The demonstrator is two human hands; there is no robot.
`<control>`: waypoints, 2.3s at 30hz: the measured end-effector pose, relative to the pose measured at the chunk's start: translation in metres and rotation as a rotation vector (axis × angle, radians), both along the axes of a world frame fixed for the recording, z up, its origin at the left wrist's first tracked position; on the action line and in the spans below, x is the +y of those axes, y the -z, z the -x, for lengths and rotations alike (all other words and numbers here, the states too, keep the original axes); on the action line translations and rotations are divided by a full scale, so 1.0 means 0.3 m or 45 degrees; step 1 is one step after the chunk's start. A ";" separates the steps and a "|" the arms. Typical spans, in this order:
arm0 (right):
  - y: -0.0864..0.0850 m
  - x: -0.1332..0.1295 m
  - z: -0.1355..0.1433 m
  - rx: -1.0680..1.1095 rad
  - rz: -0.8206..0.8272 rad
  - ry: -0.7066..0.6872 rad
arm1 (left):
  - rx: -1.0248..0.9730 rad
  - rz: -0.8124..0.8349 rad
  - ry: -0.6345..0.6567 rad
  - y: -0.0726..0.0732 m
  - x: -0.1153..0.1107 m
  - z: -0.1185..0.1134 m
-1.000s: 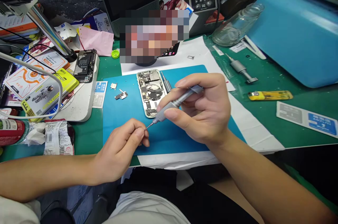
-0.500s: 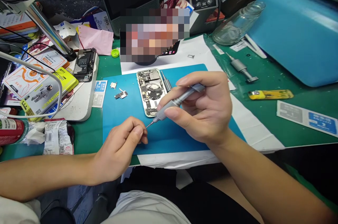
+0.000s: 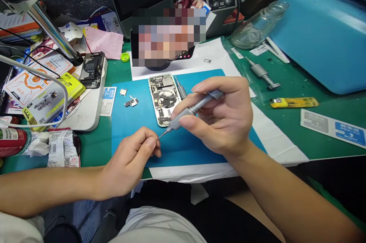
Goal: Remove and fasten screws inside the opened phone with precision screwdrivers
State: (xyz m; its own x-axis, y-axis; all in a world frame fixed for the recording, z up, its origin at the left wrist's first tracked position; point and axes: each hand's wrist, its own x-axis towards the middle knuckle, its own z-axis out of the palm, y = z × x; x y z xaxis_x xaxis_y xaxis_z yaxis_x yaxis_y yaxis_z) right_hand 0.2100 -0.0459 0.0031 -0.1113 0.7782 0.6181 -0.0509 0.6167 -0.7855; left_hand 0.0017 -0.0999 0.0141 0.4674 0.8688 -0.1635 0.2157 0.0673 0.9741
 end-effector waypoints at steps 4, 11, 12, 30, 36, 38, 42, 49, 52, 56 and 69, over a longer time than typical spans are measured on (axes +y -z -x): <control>-0.003 -0.004 0.001 0.004 0.022 0.020 | -0.007 0.003 0.003 0.000 0.000 0.000; 0.004 0.034 -0.006 0.077 -0.180 0.167 | 0.209 -0.421 0.160 -0.002 -0.012 0.007; 0.007 0.042 -0.008 0.081 -0.210 0.222 | 0.260 -0.580 0.242 0.000 -0.015 0.007; 0.046 0.042 -0.033 -0.569 -0.561 0.317 | 1.131 -1.168 0.613 0.044 -0.011 0.010; 0.048 0.040 -0.031 -0.617 -0.585 0.304 | 1.136 -1.134 0.619 0.045 -0.013 0.009; 0.052 0.041 -0.032 -0.623 -0.575 0.293 | 1.134 -1.125 0.626 0.044 -0.015 0.010; 0.054 0.041 -0.035 -0.634 -0.557 0.277 | 1.128 -1.118 0.631 0.042 -0.015 0.008; 0.053 0.037 -0.034 -0.640 -0.556 0.277 | 1.116 -1.112 0.640 0.041 -0.015 0.005; 0.052 0.035 -0.035 -0.641 -0.546 0.284 | 1.119 -1.110 0.642 0.041 -0.015 0.006; 0.053 0.037 -0.036 -0.628 -0.533 0.277 | 1.117 -1.121 0.641 0.041 -0.014 0.006; 0.049 0.036 -0.034 -0.630 -0.538 0.303 | 1.098 -1.085 0.642 0.038 -0.015 0.005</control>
